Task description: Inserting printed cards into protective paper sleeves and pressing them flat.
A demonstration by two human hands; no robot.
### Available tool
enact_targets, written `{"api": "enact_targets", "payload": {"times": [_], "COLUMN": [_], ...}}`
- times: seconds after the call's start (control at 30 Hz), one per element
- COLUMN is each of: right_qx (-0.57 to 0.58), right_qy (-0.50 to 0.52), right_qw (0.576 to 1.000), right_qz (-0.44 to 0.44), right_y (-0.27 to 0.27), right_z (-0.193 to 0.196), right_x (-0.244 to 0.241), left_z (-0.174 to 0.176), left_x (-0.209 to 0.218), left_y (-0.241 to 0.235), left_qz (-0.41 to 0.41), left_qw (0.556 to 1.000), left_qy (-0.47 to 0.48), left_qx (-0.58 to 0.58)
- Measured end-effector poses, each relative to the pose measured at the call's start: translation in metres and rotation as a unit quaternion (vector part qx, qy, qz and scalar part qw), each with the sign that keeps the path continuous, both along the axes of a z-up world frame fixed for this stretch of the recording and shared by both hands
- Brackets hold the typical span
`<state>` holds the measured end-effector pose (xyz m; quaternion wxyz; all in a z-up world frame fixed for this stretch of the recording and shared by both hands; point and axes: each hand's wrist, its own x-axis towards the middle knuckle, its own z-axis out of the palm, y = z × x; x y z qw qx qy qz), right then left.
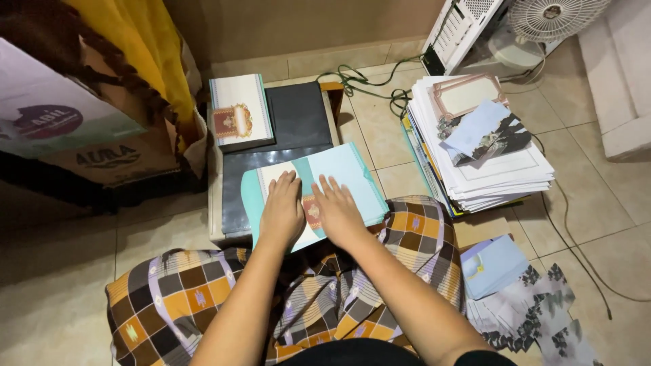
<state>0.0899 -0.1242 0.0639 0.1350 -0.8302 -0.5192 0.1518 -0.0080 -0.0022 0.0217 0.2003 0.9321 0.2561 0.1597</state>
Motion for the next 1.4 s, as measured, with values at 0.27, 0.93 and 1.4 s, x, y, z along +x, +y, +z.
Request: {"api": "enact_targets", "payload": {"times": [0.27, 0.93, 1.4], "right_qx": [0.024, 0.234, 0.234], "right_qy": [-0.097, 0.679, 0.745], "right_qw": [0.995, 0.663, 0.593], "right_qz": [0.029, -0.211, -0.196], "right_y": [-0.006, -0.008, -0.011], "right_z": [-0.008, -0.051, -0.031], "right_x": [-0.023, 0.038, 0.025], "left_z": [0.01, 0.037, 0.015], "left_x": [0.001, -0.004, 0.0], "left_y": [-0.001, -0.008, -0.005], "left_qz": [0.02, -0.055, -0.057], "left_qw": [0.998, 0.996, 0.997], "left_qy": [0.006, -0.037, -0.032], "left_qx": [-0.064, -0.06, -0.039]}}
